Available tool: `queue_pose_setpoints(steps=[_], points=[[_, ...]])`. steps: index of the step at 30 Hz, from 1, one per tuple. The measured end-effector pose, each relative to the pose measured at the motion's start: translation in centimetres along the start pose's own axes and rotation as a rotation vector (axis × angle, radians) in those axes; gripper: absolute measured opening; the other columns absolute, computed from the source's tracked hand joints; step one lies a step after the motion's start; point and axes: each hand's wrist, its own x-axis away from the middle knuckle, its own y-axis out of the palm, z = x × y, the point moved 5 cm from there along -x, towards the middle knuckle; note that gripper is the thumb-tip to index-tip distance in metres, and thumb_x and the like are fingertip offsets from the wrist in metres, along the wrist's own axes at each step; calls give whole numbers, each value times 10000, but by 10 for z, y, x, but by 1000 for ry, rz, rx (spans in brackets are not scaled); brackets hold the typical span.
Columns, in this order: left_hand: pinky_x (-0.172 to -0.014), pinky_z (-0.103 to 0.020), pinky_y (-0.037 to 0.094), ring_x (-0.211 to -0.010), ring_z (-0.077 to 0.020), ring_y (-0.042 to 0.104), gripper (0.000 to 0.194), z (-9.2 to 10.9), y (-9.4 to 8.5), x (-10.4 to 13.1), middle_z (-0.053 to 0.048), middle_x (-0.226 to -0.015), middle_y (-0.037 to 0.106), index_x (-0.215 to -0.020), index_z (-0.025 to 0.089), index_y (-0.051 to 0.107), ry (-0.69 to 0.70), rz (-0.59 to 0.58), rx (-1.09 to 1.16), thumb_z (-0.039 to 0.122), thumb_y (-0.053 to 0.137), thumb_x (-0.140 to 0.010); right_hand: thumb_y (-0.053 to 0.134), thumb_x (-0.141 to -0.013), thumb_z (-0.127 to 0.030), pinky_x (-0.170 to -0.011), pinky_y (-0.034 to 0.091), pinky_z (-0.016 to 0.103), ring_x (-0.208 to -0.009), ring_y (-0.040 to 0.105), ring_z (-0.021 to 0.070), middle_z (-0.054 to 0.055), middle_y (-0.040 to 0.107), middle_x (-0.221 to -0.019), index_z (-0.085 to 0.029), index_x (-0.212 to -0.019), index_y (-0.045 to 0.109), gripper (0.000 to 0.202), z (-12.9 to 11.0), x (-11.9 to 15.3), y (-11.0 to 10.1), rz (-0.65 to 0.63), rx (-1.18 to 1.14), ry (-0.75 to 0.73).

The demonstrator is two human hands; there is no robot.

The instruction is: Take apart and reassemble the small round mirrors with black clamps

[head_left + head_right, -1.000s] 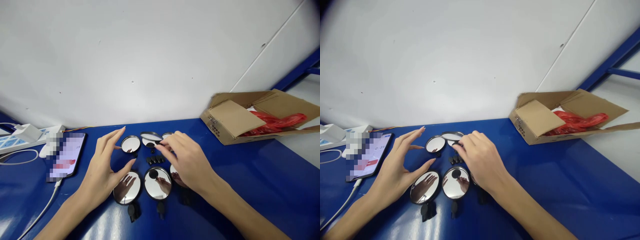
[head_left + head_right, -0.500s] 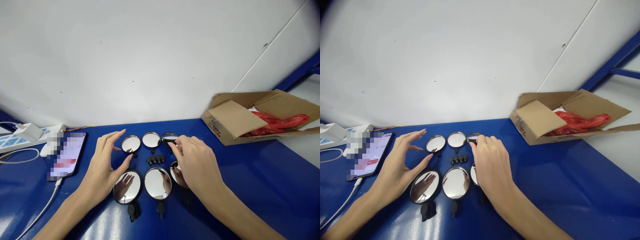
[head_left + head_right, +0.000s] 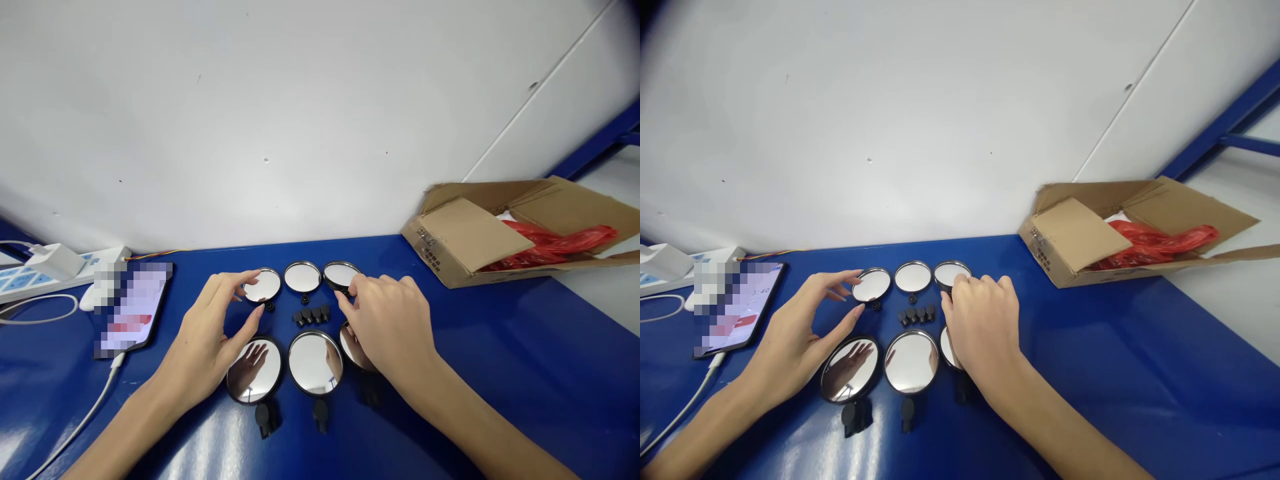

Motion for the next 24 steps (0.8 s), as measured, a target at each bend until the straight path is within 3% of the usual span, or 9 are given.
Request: queue_pose_setpoints(steps=[6, 10, 15, 18, 21, 24], points=[[-928, -356, 622, -1183, -222, 687, 470, -1, 1, 1, -11, -1393, 684, -1584, 415, 498, -12, -32, -2, 355, 625, -1135, 678, -1057, -304, -726, 248, 398, -716, 680, 273, 48, 727, -668, -194, -834, 705, 250, 0, 0, -1, 16, 20, -24], [-827, -334, 621, -1220, -251, 684, 451, 0, 2, 1, -45, -1402, 684, -1589, 383, 496, -16, -66, -6, 366, 593, -1148, 643, -1071, -330, -705, 237, 392, -658, 645, 255, 54, 709, -633, -189, -794, 697, 316, 2, 2, -3, 122, 10, -71], [-893, -392, 644, -1268, -281, 666, 484, 2, 0, -1, -60, -1415, 679, -1608, 395, 477, -12, -51, 2, 379, 602, -1140, 639, -1092, -322, -706, 257, 392, -584, 561, 209, 31, 662, -573, -212, -673, 620, 434, 4, 1, -8, 312, -23, -66], [-1019, -475, 644, -1307, -308, 673, 658, 2, -7, -1, -62, -1447, 686, -1643, 412, 456, -3, -104, 69, 428, 745, -1052, 626, -1097, -253, -701, 283, 377, -536, 461, 158, -10, 612, -557, -221, -622, 529, 485, 0, 2, -15, 417, -158, -125], [-1237, -581, 539, -1419, -345, 650, 1019, 2, -12, 3, -58, -1554, 652, -1721, 455, 355, 46, -324, 191, 461, 931, -880, 627, -1095, -217, -696, 302, 370, -532, 406, 142, -32, 556, -558, -223, -620, 505, 490, -7, 6, -21, 475, -254, -196], [-1270, -618, 520, -1486, -378, 630, 1231, -3, -16, 9, -45, -1612, 633, -1713, 509, 336, 48, -491, 221, 466, 1054, -714, 622, -1098, -193, -690, 306, 370, -541, 384, 137, -46, 506, -554, -223, -618, 497, 496, -12, 9, -23, 500, -301, -246]])
